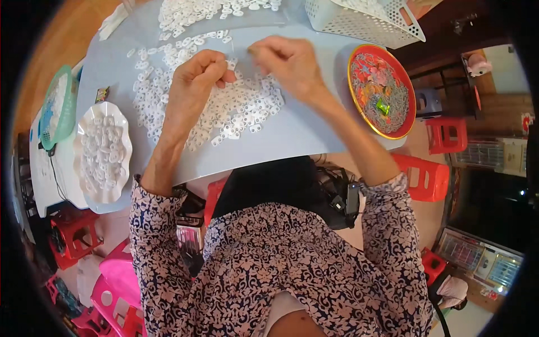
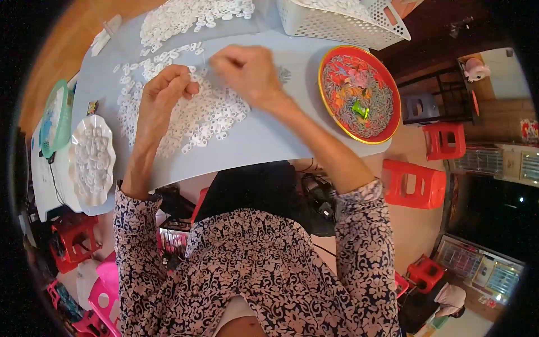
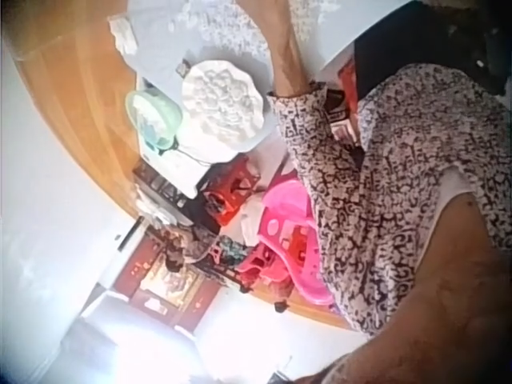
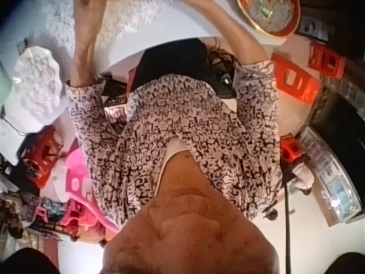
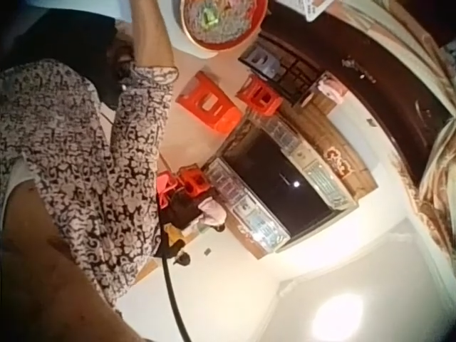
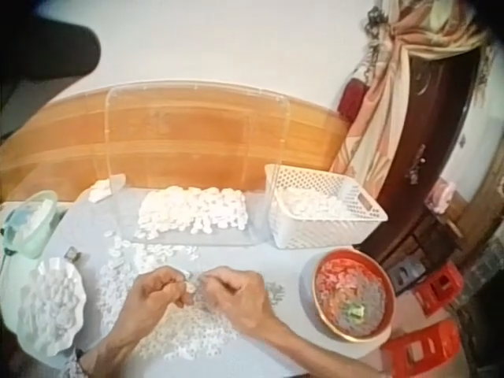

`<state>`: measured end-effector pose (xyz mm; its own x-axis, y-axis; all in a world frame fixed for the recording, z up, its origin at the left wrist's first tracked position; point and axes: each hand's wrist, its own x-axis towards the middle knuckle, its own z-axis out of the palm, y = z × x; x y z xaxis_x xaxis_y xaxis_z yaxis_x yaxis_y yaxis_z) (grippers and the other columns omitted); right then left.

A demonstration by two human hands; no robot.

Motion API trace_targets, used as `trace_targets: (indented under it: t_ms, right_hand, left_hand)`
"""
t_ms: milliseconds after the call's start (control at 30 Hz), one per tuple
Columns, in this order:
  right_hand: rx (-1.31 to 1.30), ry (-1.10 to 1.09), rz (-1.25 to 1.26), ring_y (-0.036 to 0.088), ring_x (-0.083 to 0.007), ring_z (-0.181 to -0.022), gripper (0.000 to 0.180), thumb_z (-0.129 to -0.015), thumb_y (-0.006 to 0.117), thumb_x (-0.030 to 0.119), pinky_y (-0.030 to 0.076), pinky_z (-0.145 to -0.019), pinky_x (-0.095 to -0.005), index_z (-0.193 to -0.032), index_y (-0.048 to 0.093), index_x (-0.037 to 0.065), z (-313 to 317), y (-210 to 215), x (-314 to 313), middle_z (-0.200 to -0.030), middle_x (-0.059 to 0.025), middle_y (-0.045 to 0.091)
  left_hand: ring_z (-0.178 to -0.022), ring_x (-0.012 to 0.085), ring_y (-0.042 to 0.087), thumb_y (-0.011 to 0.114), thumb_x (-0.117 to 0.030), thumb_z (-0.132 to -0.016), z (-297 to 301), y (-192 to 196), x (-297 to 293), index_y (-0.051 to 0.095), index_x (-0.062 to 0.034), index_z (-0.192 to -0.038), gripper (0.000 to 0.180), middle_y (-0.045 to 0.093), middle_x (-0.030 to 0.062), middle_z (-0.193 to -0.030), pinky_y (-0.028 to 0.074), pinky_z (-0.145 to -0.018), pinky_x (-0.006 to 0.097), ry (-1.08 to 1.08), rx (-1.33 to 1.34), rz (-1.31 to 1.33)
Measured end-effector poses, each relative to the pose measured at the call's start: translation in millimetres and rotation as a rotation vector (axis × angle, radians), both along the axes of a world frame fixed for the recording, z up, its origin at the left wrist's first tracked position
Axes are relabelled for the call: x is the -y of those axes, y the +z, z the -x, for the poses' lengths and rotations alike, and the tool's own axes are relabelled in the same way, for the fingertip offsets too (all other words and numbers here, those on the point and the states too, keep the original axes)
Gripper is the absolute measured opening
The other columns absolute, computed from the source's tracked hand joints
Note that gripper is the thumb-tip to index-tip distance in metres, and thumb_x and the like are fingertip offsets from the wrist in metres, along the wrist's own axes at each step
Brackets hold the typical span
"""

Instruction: Manually assembling small white plastic components by fitting metal parts into them.

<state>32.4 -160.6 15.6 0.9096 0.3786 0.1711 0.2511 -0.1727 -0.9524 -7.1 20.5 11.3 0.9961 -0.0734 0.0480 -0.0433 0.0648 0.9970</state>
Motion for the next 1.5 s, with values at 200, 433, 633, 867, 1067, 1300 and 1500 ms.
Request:
trace_targets:
  t_ms: [200, 433, 633, 867, 1067, 1300, 1500]
  right_hand:
    - [0.290, -0.159, 0.466, 0.061, -0.0202, -0.057, 0.014, -0.080, 0.061, 0.013, 0.048, -0.057, -0.0313, -0.083, 0.068, 0.002, -33, 8, 61, -0.065, -0.0110, 0.064]
    - [0.367, -0.083, 0.715, 0.060, -0.0325, -0.063, 0.013, -0.079, 0.057, 0.011, 0.048, -0.062, -0.0388, -0.081, 0.067, 0.003, -35, 10, 92, -0.071, -0.0146, 0.064]
    - [0.407, -0.010, 0.808, 0.060, -0.0334, -0.066, 0.012, -0.078, 0.059, 0.012, 0.048, -0.064, -0.0401, -0.081, 0.068, 0.004, -41, -1, 92, -0.071, -0.0160, 0.064]
    - [0.360, -0.073, 0.749, 0.058, -0.0175, -0.055, 0.010, -0.080, 0.062, 0.010, 0.046, -0.055, -0.0311, -0.084, 0.066, 0.002, -47, -1, 90, -0.065, -0.0113, 0.062]
    - [0.422, -0.045, 0.748, 0.059, -0.0260, -0.060, 0.012, -0.079, 0.058, 0.010, 0.048, -0.061, -0.0354, -0.082, 0.067, 0.002, -52, 4, 79, -0.067, -0.0147, 0.062]
    - [0.417, 0.019, 0.850, 0.061, -0.0344, -0.066, 0.013, -0.077, 0.057, 0.009, 0.050, -0.065, -0.0415, -0.077, 0.067, 0.001, -53, 2, 65, -0.071, -0.0181, 0.064]
    - [0.533, 0.048, 1.041, 0.060, -0.0338, -0.064, 0.010, -0.074, 0.060, 0.008, 0.048, -0.062, -0.0403, -0.073, 0.064, -0.002, -55, 7, 54, -0.066, -0.0173, 0.062]
  left_hand:
    - [-0.073, 0.0096, 0.053, 0.055, -0.014, -0.090, -4, -3, -3, 0.062, -0.0020, -0.093, 0.015, 0.061, 0.0038, -0.076, 0.041, -0.069, 0.024, -0.008, 0.000, 0.057]
    - [-0.073, 0.0088, 0.055, 0.053, -0.010, -0.089, -1, -3, -1, 0.060, -0.0019, -0.088, 0.010, 0.060, 0.0028, -0.074, 0.043, -0.068, 0.023, -0.031, -0.016, 0.016]
    - [-0.072, 0.0085, 0.054, 0.052, -0.010, -0.089, 0, -4, 1, 0.059, -0.0018, -0.088, 0.011, 0.060, 0.0028, -0.075, 0.042, -0.067, 0.023, -0.019, -0.006, 0.014]
    - [-0.072, 0.0085, 0.053, 0.052, -0.010, -0.088, 2, -3, 2, 0.059, -0.0019, -0.088, 0.011, 0.060, 0.0027, -0.074, 0.042, -0.068, 0.023, -0.042, -0.011, 0.011]
    - [-0.072, 0.0081, 0.054, 0.052, -0.010, -0.088, 3, -1, 3, 0.059, -0.0027, -0.087, 0.010, 0.060, 0.0023, -0.074, 0.042, -0.069, 0.023, -0.036, -0.025, 0.003]
    - [-0.072, 0.0083, 0.054, 0.052, -0.010, -0.087, 3, 1, 4, 0.058, -0.0024, -0.086, 0.010, 0.060, 0.0029, -0.073, 0.042, -0.069, 0.023, -0.047, -0.016, 0.007]
    - [-0.071, 0.0088, 0.054, 0.052, -0.010, -0.087, 4, 2, 3, 0.058, -0.0022, -0.087, 0.010, 0.060, 0.0034, -0.073, 0.042, -0.069, 0.023, -0.047, -0.011, -0.009]
